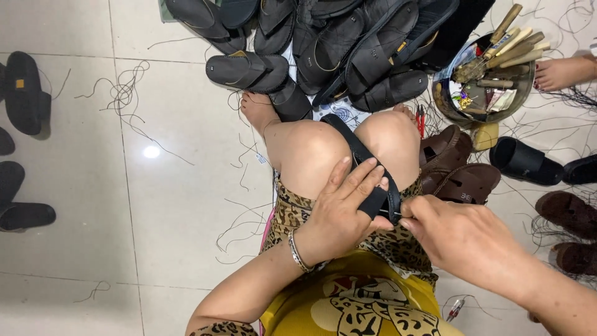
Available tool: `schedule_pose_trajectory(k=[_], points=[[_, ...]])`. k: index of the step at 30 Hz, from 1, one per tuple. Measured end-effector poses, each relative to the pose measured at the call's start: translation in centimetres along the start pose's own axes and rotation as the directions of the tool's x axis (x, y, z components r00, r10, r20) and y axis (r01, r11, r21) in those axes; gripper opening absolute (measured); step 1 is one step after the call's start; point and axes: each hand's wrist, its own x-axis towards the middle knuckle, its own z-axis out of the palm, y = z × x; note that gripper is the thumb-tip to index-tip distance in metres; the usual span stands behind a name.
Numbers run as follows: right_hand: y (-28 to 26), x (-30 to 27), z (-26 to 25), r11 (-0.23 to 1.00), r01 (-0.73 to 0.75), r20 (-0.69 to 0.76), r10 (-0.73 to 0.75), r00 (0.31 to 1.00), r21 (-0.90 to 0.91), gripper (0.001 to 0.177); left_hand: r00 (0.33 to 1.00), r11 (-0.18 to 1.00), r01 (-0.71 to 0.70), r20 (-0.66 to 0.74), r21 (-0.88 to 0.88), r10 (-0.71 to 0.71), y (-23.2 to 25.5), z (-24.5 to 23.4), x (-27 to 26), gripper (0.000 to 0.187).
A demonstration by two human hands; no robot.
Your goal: Hand-stitching a shoe strap or sole using a needle and thread in a repair setting.
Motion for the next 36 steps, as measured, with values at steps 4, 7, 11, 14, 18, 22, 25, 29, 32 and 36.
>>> schedule_pose_trajectory(k=[4, 7, 11, 14, 18, 22, 25, 29, 32, 36], points=[[0.8, -0.7, -0.3, 0.991, -0.060, -0.019, 0.063, 0.998, 0.121, 0.020, 0.983, 0.997, -0.065, -0.167, 0.043, 0.071, 1.3, 0.1, -1.2, 0.036], [0.3, -0.9, -0.5, 0.997, -0.022, -0.099, 0.029, 0.995, 0.069, 0.020, 0.978, 0.986, -0.146, -0.140, 0.079, 0.156, 1.8, -0.6, -1.7, 0.020], [-0.6, -1.0, -0.4, 0.997, 0.019, -0.193, -0.034, 0.981, -0.078, 0.023, 0.997, 0.973, 0.070, 0.043, -0.219, -0.062, 2.9, -1.9, -1.2, 0.009], [1.0, -1.2, 1.1, 1.000, -0.006, -0.048, 0.007, 0.999, 0.020, 0.035, 0.860, 0.085, 0.446, 0.400, -0.891, -0.317, 2.6, -2.6, -1.2, 0.029], [-0.5, -0.9, 0.6, 0.999, -0.038, -0.174, 0.044, 0.984, 0.039, 0.022, 0.832, 0.066, 0.441, 0.379, -0.895, -0.406, 0.9, -1.1, -0.9, 0.012], [-0.7, -1.7, 0.2, 0.984, 0.074, -0.249, -0.114, 0.962, -0.165, 0.034, 0.864, 0.767, 0.493, 0.333, -0.410, -0.377, 2.6, -2.1, 0.9, 0.014], [-0.2, -2.8, -1.0, 0.911, 0.085, -0.040, -0.111, 0.993, -0.403, 0.060, 0.916, 0.833, 0.382, 0.284, -0.400, -0.283, 3.3, -2.6, 1.6, 0.015], [4.1, -6.5, -1.8, 0.903, -0.022, -0.019, 0.016, 1.000, -0.430, 0.078, 0.919, 0.833, 0.386, 0.247, -0.396, -0.309, 2.1, -1.5, 1.9, 0.014], [5.2, -6.1, -2.9, 0.971, -0.240, -0.026, 0.240, 0.971, -0.010, 0.051, 0.956, 0.889, 0.288, 0.044, -0.355, -0.292, 2.0, -1.9, 1.9, 0.035], [5.7, -4.6, 3.5, 0.607, -0.492, 0.189, 0.493, 0.849, 0.624, 0.041, 0.973, 0.958, 0.226, 0.096, -0.176, -0.212, 1.7, -1.3, 2.1, 0.045]])
